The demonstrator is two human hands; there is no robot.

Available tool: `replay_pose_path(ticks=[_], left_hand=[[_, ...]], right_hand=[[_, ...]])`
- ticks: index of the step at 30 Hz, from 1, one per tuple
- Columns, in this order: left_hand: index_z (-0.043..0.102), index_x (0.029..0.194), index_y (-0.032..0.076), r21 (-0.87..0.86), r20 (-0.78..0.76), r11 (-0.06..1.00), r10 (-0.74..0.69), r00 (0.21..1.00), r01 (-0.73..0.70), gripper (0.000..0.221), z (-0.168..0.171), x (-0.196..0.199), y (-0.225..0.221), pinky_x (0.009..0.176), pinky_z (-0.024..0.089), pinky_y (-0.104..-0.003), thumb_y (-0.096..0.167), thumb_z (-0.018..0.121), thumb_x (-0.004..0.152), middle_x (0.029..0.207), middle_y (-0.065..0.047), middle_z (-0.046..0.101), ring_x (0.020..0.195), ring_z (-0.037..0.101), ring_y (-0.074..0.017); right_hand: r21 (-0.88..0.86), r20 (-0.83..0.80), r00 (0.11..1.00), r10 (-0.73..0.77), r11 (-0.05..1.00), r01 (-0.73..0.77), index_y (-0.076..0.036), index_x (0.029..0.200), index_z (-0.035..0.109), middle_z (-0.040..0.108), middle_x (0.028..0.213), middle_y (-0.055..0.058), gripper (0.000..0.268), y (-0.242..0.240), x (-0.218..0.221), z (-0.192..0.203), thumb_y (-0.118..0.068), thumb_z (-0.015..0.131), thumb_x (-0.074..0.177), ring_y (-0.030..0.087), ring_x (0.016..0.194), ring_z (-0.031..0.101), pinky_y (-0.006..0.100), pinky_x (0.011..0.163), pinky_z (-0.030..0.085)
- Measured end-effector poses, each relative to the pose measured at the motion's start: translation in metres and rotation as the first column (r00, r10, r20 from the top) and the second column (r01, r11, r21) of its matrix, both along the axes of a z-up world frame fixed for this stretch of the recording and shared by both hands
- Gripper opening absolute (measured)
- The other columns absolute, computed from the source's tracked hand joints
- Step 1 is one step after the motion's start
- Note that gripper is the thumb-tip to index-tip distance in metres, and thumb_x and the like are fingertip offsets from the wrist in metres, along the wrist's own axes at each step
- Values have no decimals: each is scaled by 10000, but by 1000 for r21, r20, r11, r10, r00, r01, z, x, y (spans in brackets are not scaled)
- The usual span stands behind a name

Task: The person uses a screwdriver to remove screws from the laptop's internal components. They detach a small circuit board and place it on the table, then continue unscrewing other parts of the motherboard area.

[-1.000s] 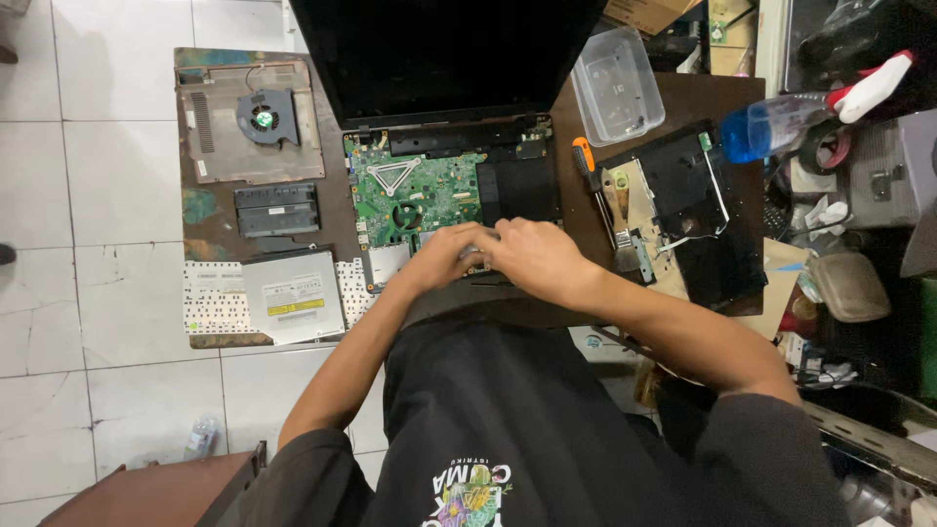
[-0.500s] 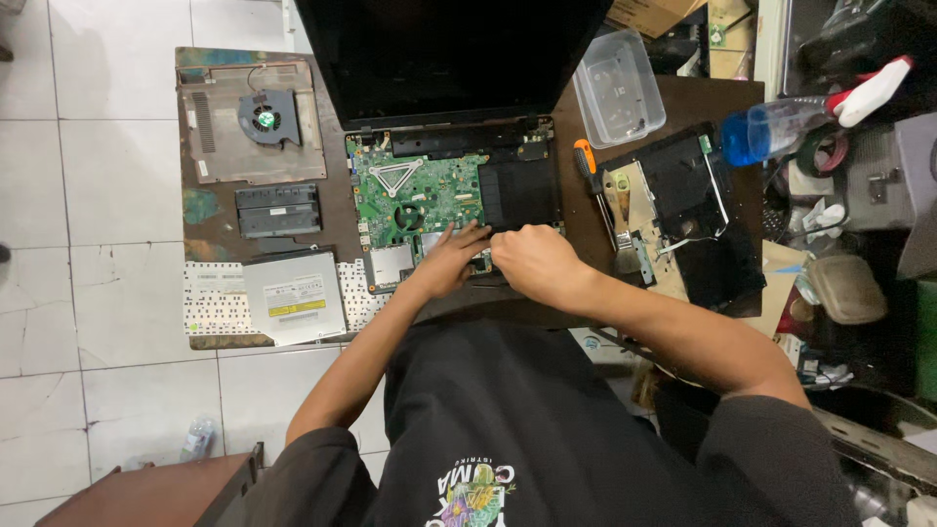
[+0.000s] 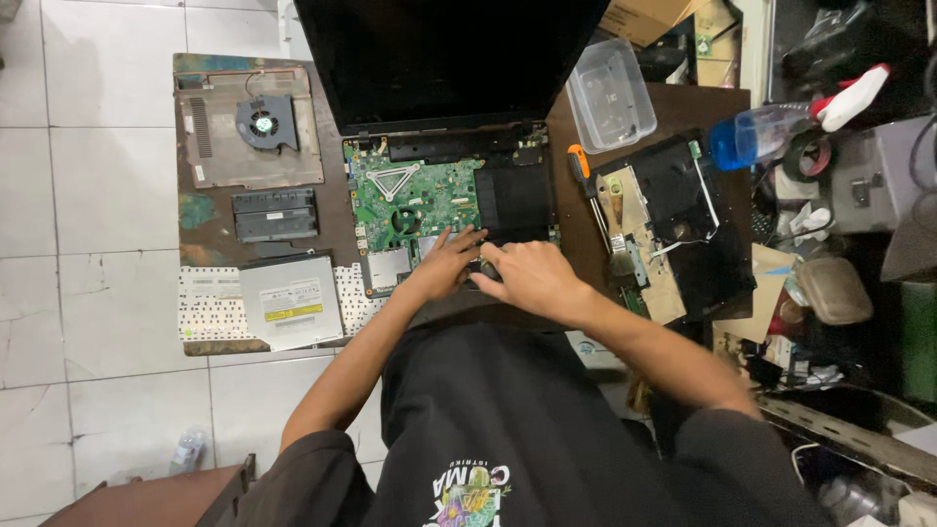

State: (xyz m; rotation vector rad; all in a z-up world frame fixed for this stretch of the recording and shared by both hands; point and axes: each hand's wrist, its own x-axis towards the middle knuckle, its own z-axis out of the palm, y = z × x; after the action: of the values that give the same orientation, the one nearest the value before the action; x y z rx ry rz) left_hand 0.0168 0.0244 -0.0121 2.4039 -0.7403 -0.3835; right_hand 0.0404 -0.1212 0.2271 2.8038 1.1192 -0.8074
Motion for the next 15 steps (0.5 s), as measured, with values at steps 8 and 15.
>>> replay_pose_path(ticks=[8,15], left_hand=[[422,1427,173,-64,-31,998,24,999,-26,660,-8,-1,-2,1190,150,-582,149,682,821,1551,-61,340,1467,273,-281],[487,1378,178,-37,54,996,84,995,-82,577,1,-7,-10,1171,197,-602,173,680,834,1533,-98,363,1446,316,-303]], right_hand=[[437,153,902,-403,847,304,-76,818,646,672,635,136,339,-68,-1,-17,-409,658,879,325,644,691,407,591,533],[754,154,739,-656,562,341,-148,971,716,670,742,42,208,-133,-5,-47,-344,720,902,215,661,655,334,639,519]])
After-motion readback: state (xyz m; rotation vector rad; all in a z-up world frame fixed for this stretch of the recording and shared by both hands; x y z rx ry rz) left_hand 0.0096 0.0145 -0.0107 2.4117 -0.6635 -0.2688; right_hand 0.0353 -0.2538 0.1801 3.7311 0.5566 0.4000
